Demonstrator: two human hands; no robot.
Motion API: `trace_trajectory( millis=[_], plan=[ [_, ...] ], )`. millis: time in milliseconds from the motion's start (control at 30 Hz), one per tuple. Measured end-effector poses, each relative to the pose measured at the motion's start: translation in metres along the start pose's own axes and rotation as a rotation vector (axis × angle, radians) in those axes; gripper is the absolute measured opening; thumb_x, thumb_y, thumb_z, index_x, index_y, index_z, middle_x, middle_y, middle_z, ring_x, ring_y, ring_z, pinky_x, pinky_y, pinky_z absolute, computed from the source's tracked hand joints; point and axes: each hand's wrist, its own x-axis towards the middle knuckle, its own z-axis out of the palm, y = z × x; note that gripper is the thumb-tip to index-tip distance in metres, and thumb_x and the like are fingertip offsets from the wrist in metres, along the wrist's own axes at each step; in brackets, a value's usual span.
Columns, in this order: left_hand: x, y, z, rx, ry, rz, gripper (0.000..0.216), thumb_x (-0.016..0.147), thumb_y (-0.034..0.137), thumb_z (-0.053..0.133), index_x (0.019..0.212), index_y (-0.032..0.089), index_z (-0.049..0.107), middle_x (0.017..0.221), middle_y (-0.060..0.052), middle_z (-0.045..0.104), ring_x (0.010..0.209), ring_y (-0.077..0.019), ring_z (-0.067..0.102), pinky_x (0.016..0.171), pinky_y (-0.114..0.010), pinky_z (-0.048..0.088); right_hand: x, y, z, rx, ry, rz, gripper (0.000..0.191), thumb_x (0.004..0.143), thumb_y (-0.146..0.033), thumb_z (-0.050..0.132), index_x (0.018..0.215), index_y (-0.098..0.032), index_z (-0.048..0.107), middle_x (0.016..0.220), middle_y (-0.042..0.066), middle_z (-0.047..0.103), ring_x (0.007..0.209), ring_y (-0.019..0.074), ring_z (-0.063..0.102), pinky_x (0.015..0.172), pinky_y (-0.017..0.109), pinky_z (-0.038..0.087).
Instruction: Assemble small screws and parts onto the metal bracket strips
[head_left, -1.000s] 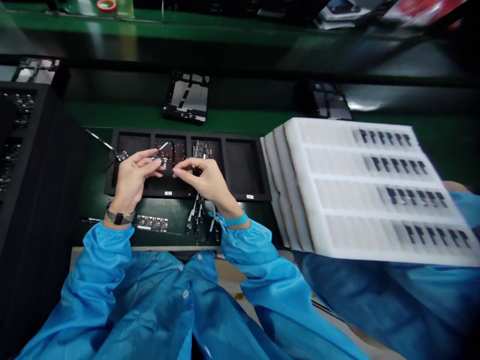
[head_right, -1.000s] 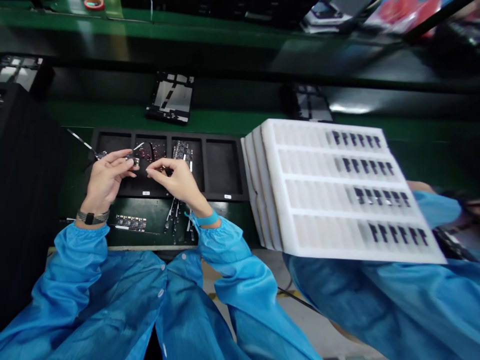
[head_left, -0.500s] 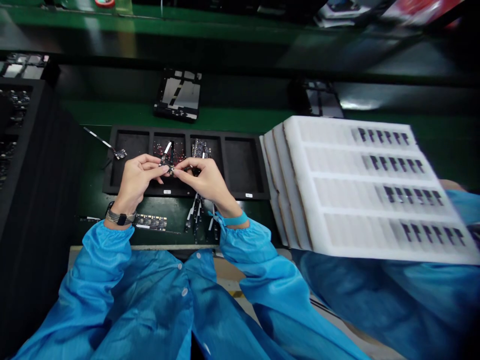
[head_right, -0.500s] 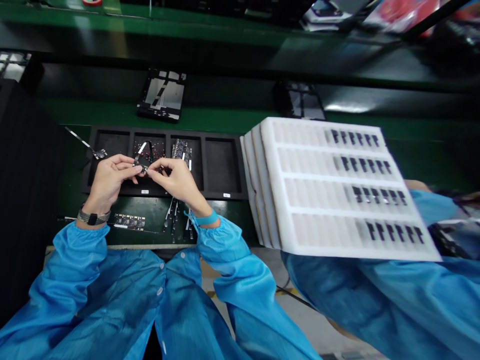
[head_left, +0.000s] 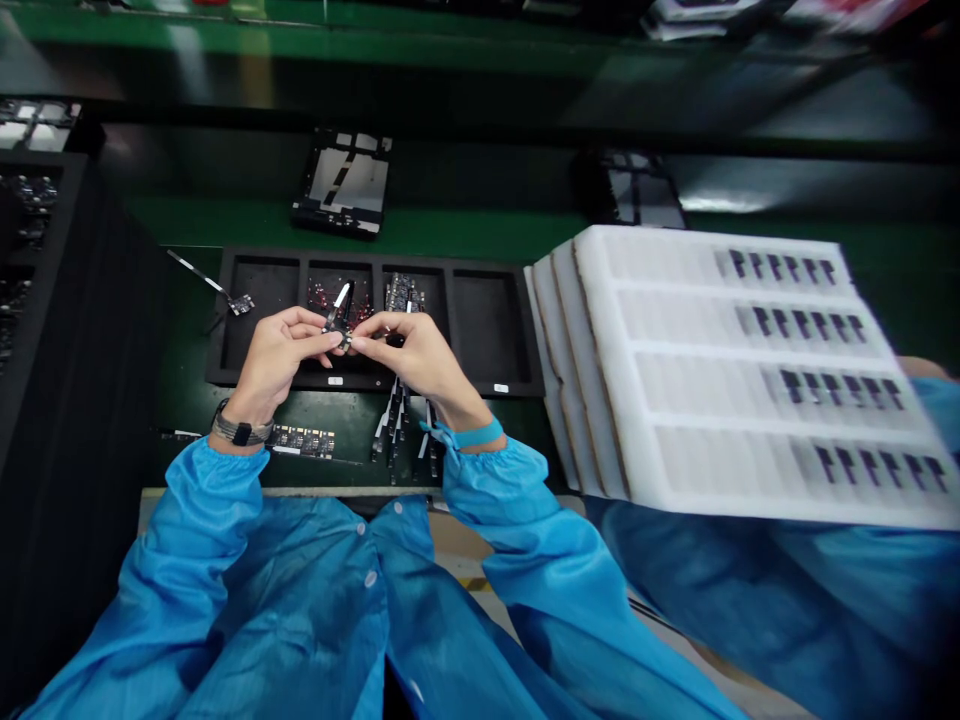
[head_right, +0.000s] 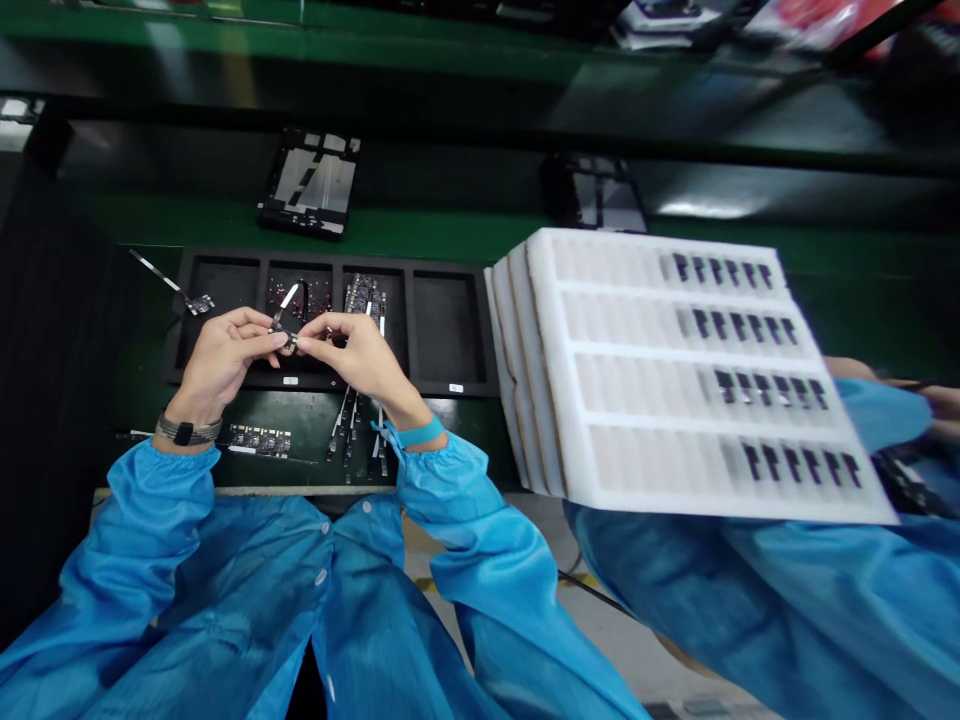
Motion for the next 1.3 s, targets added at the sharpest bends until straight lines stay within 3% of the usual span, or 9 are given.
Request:
trace_trajectory(
  millis=[433,567,700,800,867,967,1067,1167,1300],
  plan=[
    [0.000,-0.003,0.002,-0.022,0.014,-0.005,0.042,0.057,0.025,0.098,0.084,0.015,0.068,0.068,-0.003,0.074,0.066,-0.0178,0.072,0.059,-0.027,0.055,0.001,-0.003,0.001,0.017,0.038,0.010,0.023,0.087,-0.041,0.080,0.091,-0.019,0.080,0.089,0.005,0.079,0.080,0.0183,0.065,0.076,0.032,0.052],
    [-0.004,0.024,0.005,0.079,0.202,0.254,0.031,0.070,0.024,0.089,0.095,0.016,0.072,0.081,-0.003,0.077,0.074,-0.0164,0.072,0.059,-0.025,0.050,-0.001,0.000,-0.023,0.160,0.108,0.058,0.026,0.089,-0.033,0.073,0.110,-0.019,0.075,0.102,0.005,0.078,0.071,0.0138,0.059,0.068,0.030,0.051],
    [0.007,0.077,0.008,0.254,0.373,0.584,0.020,0.084,0.018,0.081,0.103,0.019,0.073,0.103,-0.003,0.079,0.100,-0.0198,0.072,0.077,-0.029,0.054,-0.004,0.013,-0.054,0.369,0.088,0.080,0.036,0.089,-0.031,0.075,0.122,-0.020,0.068,0.107,0.006,0.080,0.068,0.0124,0.063,0.071,0.031,0.056],
    [0.048,0.110,0.008,0.429,0.418,0.724,0.015,0.097,0.013,0.067,0.111,0.017,0.070,0.111,0.000,0.074,0.114,-0.0174,0.065,0.098,-0.032,0.051,-0.001,0.025,-0.061,0.460,0.072,0.106,0.039,0.088,-0.040,0.083,0.116,-0.020,0.065,0.112,0.011,0.081,0.078,0.0181,0.074,0.073,0.034,0.062],
    [0.088,0.116,0.006,0.608,0.438,0.779,0.017,0.101,0.007,0.060,0.114,0.016,0.066,0.118,-0.001,0.068,0.124,-0.0161,0.056,0.111,-0.033,0.042,0.003,0.033,-0.059,0.505,0.085,0.125,0.040,0.085,-0.044,0.087,0.107,-0.020,0.063,0.111,0.013,0.081,0.085,0.0216,0.079,0.073,0.036,0.065],
    [0.146,0.103,-0.001,0.895,0.382,0.734,0.019,0.094,0.000,0.063,0.099,0.018,0.063,0.112,-0.005,0.063,0.136,-0.0230,0.047,0.119,-0.037,0.030,0.010,0.040,-0.056,0.544,0.114,0.150,0.040,0.084,-0.044,0.089,0.100,-0.020,0.062,0.107,0.014,0.082,0.085,0.0219,0.081,0.071,0.034,0.066],
    [0.178,0.078,-0.008,1.091,0.186,0.563,0.029,0.091,-0.004,0.059,0.078,0.021,0.052,0.088,-0.003,0.057,0.126,-0.0233,0.051,0.120,-0.037,0.025,0.014,0.044,-0.057,0.568,0.121,0.163,0.035,0.084,-0.039,0.087,0.098,-0.019,0.062,0.103,0.012,0.082,0.082,0.0207,0.081,0.068,0.032,0.067],
    [0.183,0.063,-0.015,1.135,0.086,0.535,0.031,0.090,-0.005,0.058,0.074,0.021,0.050,0.078,0.000,0.053,0.108,-0.0187,0.053,0.120,-0.035,0.025,0.015,0.044,-0.058,0.576,0.121,0.164,0.030,0.085,-0.035,0.085,0.097,-0.019,0.062,0.100,0.011,0.083,0.080,0.0196,0.081,0.067,0.030,0.067],
    [0.181,0.064,-0.020,1.160,0.001,0.508,0.025,0.082,-0.006,0.060,0.077,0.018,0.059,0.078,0.001,0.058,0.100,-0.0175,0.053,0.117,-0.032,0.029,0.016,0.044,-0.056,0.559,0.101,0.182,0.028,0.088,-0.034,0.084,0.098,-0.020,0.062,0.102,0.012,0.083,0.083,0.0202,0.082,0.066,0.030,0.067]
  ],
)
